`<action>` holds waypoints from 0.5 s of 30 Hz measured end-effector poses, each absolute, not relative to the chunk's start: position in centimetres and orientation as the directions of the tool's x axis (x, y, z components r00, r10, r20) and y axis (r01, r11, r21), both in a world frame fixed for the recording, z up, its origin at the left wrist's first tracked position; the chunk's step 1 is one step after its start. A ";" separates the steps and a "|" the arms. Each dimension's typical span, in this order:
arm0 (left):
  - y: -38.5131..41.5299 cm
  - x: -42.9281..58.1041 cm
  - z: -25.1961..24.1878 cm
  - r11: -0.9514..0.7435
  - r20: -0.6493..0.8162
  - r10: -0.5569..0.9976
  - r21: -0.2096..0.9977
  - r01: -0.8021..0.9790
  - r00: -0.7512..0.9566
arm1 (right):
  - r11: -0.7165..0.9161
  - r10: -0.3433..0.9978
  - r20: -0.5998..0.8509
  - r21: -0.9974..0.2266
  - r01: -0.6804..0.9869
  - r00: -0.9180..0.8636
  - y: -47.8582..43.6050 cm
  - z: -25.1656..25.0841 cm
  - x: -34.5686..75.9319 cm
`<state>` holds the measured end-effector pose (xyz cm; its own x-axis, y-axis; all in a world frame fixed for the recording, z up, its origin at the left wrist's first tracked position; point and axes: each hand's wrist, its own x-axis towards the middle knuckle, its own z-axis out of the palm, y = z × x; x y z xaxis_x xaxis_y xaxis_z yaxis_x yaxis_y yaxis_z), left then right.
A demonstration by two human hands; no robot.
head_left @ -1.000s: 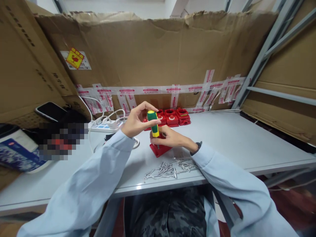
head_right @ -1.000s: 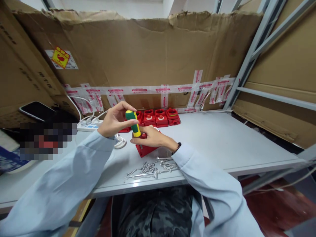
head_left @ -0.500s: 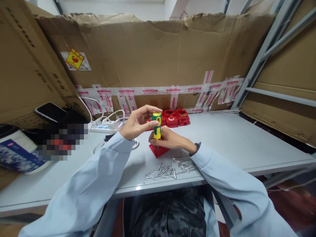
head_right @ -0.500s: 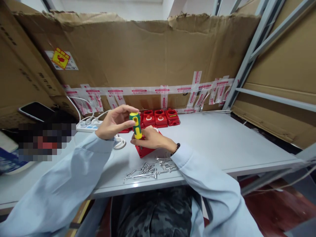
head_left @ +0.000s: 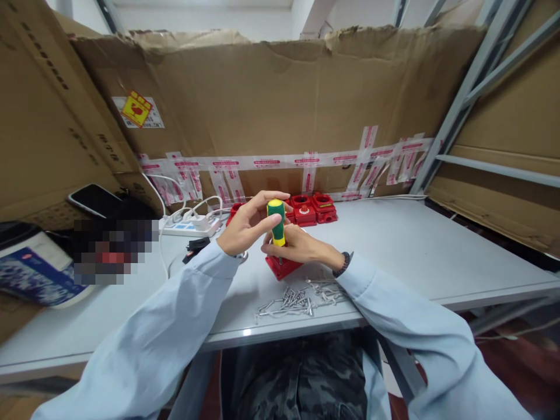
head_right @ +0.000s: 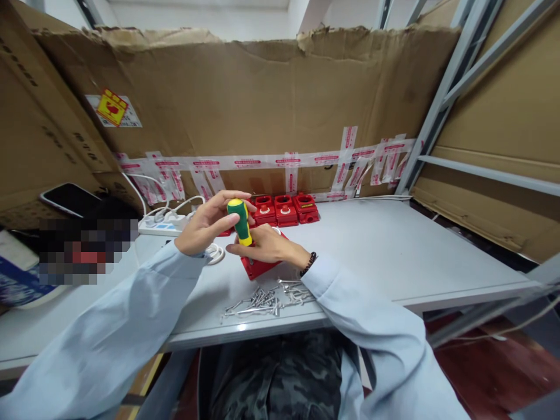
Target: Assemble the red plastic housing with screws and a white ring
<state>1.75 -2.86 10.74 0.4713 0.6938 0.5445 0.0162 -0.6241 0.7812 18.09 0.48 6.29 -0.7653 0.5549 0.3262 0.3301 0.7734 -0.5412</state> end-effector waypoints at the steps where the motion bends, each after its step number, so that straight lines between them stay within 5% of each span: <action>1: -2.9 1.5 10.9 -0.614 0.528 0.691 0.789 0.015 0.494 | 0.774 0.553 0.329 -0.542 0.326 -0.766 0.4 6.3 18.1; 4: -2.6 1.0 11.2 -0.622 0.523 0.690 0.782 0.040 0.501 | 0.760 0.559 0.321 -0.567 0.318 -0.764 0.4 6.3 18.2; 10: -1.7 1.7 10.7 -0.713 0.676 0.699 0.684 0.153 0.232 | 0.759 0.563 0.315 -0.563 0.328 -0.764 0.7 6.2 18.3; 15: -1.9 1.0 10.4 -0.594 0.540 0.718 0.805 -0.018 0.439 | 0.742 0.555 0.311 -0.604 0.291 -0.771 0.5 6.4 18.4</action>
<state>0.96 -1.94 10.44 0.4387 0.7183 0.5400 -0.0184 -0.5936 0.8046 18.42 0.46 6.36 -0.7712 0.5553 0.3113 0.2910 0.7423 -0.6035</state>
